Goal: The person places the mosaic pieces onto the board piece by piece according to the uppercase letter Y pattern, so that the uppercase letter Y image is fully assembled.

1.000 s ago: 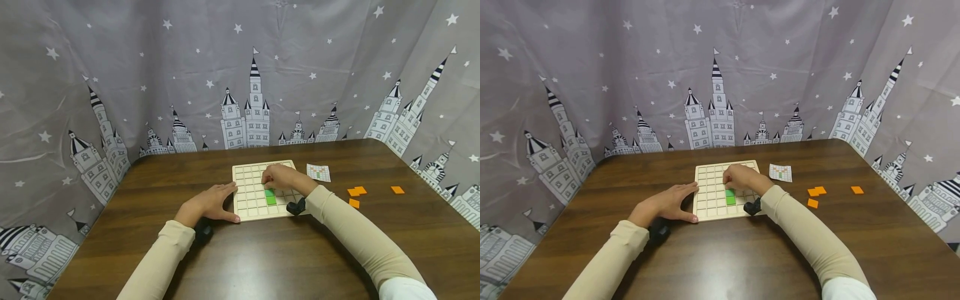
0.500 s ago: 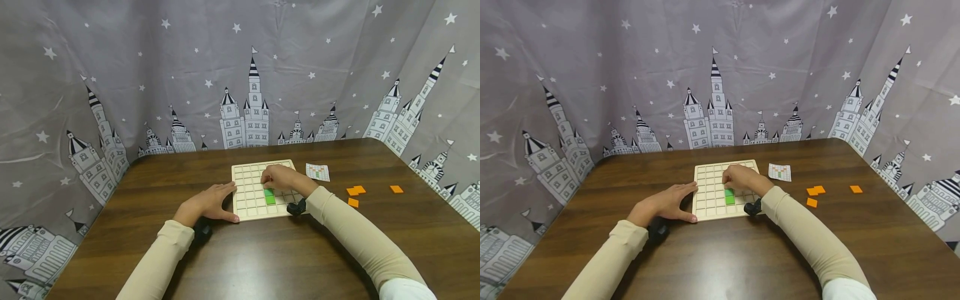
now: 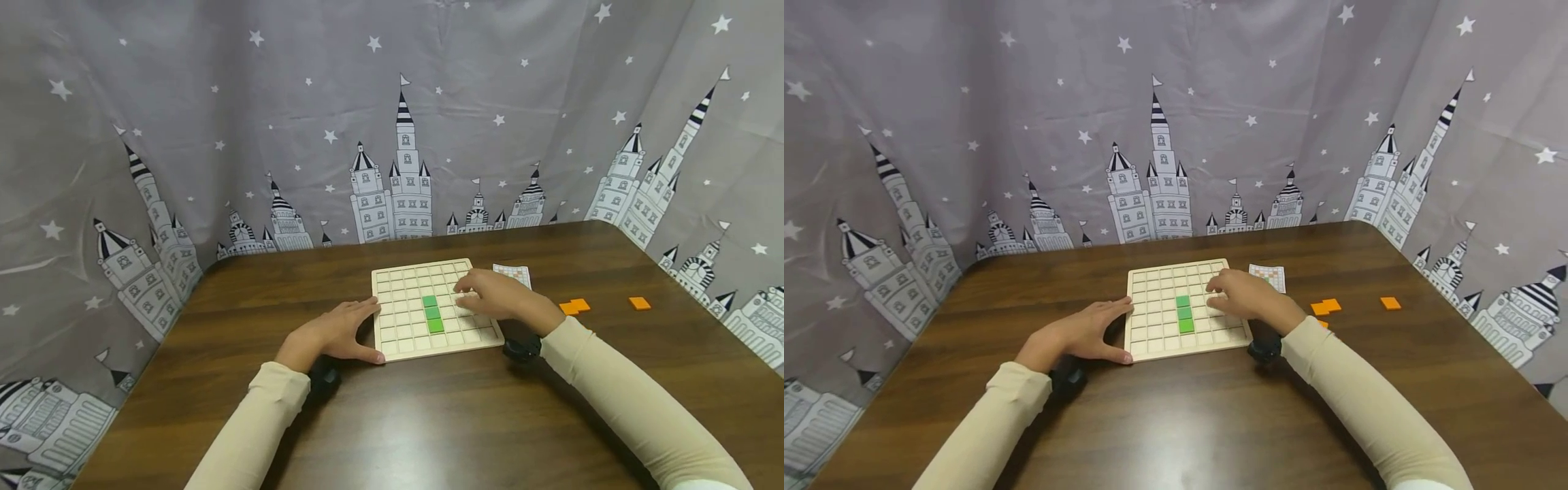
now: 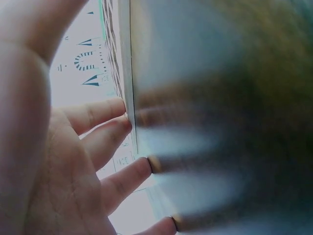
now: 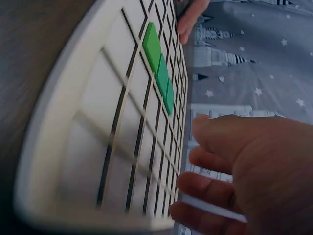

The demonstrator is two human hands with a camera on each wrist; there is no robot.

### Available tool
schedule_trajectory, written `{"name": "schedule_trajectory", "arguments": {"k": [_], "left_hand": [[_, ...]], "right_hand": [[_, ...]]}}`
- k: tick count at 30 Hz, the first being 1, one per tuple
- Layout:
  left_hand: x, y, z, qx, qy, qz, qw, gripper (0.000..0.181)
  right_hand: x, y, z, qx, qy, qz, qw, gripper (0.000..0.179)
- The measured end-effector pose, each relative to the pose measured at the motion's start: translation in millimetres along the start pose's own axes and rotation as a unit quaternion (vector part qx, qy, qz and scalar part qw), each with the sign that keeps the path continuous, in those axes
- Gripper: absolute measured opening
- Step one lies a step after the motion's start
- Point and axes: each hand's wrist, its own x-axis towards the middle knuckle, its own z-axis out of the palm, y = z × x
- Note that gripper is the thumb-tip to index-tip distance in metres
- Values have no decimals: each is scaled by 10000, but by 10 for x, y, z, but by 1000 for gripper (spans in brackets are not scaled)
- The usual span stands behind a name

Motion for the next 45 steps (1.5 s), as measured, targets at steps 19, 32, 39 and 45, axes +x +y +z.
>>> {"name": "schedule_trajectory", "arguments": {"k": [19,32,39,45], "left_hand": [[-66,-43,-17,-82,124,40,9999,107],[-34,-54,10,-95,144,197,9997,107],[-11,-56,22,-54,105,214,9997,107],[-9,-41,17,-75,106,223,9997,107]], "right_hand": [[-1275,456,-238,-743,-10,1084,9913,45],[-1264,555,-154,-787,355,941,9918,17],[-942,394,-160,-843,477,1042,9898,17],[-502,244,-120,-731,647,541,9938,12]]}}
